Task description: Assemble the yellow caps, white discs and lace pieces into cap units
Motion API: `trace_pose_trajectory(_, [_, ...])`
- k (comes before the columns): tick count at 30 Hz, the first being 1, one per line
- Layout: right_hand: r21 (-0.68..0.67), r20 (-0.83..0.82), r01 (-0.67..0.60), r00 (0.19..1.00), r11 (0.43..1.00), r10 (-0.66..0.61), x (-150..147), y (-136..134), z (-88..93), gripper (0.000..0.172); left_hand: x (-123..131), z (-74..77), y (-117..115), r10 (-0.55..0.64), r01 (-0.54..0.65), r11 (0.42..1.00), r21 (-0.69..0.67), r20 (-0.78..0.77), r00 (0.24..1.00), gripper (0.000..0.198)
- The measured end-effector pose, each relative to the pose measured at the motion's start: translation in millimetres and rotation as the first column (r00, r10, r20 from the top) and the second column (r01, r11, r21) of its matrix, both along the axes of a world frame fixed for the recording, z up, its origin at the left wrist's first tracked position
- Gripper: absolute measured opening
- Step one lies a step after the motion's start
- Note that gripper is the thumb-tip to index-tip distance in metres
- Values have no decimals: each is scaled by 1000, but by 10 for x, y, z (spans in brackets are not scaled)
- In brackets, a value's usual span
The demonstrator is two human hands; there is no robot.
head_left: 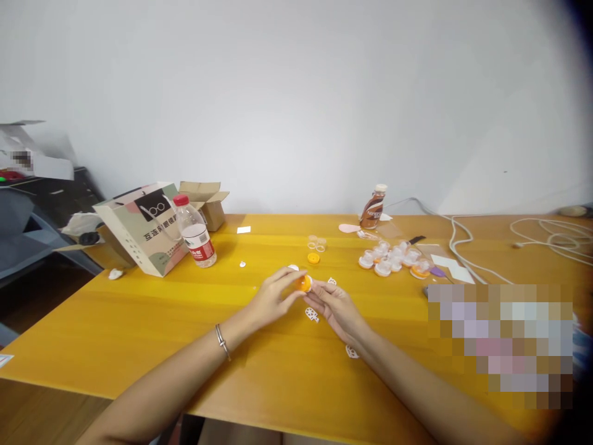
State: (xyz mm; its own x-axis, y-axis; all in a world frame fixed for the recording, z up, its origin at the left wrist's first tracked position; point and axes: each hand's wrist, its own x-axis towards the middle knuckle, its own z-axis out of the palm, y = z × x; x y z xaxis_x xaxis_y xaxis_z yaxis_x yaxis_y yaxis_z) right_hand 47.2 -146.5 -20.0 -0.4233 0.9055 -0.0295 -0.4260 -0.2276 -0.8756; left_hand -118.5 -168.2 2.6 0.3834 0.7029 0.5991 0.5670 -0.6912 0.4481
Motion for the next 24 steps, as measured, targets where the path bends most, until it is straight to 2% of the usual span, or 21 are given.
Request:
trace_pose_trajectory(6, [-46,-2,-3,1000,999,3,12,-8,40,22,-26,-62,40,-10,30,988,148,-134,991,37])
trace_pose_trajectory(9, [-83,-4,-3,1000,997,2,13,-2,46,20,-54,-86,59,-21,50,984,169,-165,986,36])
trace_pose_trajectory(15, [-123,13,28,1000,992,-27,20,19,33,15,-57,-104,56,-28,50,988,147,-146,989,37])
trace_pose_trajectory(19, [-99,32,-23,999,995,27,19,1,34,18,-14,-74,20,-11,16,998,59,-71,997,37])
trace_pose_trajectory(22, [-24,95,-83,992,996,85,41,37,21,20,3,-49,11,8,-9,1000,-16,-36,999,36])
trace_pose_trajectory(24, [86,183,-25,983,996,9,101,128,9,22,-13,-40,19,36,-40,998,-56,-78,996,34])
